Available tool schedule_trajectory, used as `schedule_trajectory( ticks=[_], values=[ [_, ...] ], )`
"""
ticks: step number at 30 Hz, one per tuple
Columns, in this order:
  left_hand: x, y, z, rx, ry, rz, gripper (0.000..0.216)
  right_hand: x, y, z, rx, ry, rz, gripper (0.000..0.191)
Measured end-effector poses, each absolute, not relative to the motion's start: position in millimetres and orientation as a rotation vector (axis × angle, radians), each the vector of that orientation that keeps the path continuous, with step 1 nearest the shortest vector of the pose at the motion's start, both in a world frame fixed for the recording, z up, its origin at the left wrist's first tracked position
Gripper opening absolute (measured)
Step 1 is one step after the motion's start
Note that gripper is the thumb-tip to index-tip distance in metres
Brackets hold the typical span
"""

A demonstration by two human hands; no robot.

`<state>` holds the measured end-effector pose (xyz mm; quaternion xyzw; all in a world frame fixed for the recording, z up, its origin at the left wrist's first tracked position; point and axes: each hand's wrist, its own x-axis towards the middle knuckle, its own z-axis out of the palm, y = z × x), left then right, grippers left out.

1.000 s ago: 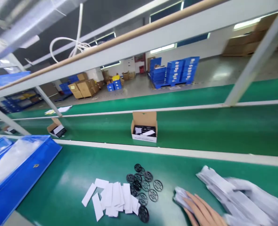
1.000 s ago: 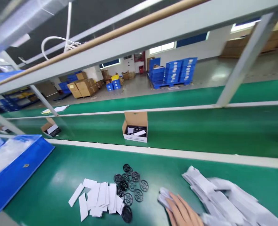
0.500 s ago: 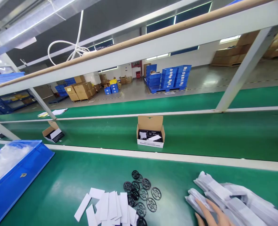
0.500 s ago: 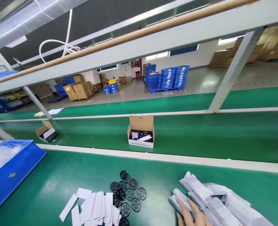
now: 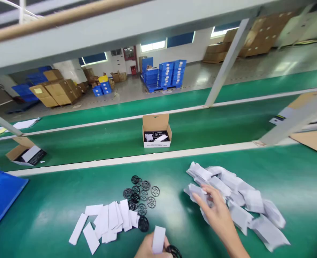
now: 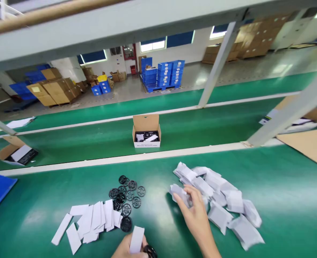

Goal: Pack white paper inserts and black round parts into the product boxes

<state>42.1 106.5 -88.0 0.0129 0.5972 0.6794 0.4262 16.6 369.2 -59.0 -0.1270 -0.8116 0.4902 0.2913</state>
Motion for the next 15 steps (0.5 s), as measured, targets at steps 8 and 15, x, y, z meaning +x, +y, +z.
schedule_trajectory(
  ticks=[8,15],
  values=[
    [42,110,-56,0.029,1.329,1.789,0.059,24,366,-28,-0.612,-1.339,2.509,0.05],
    [35,126,-46,-0.016,1.28,1.912,0.063,35,357,-22,-0.604,-1.138,2.762,0.049]
  ],
)
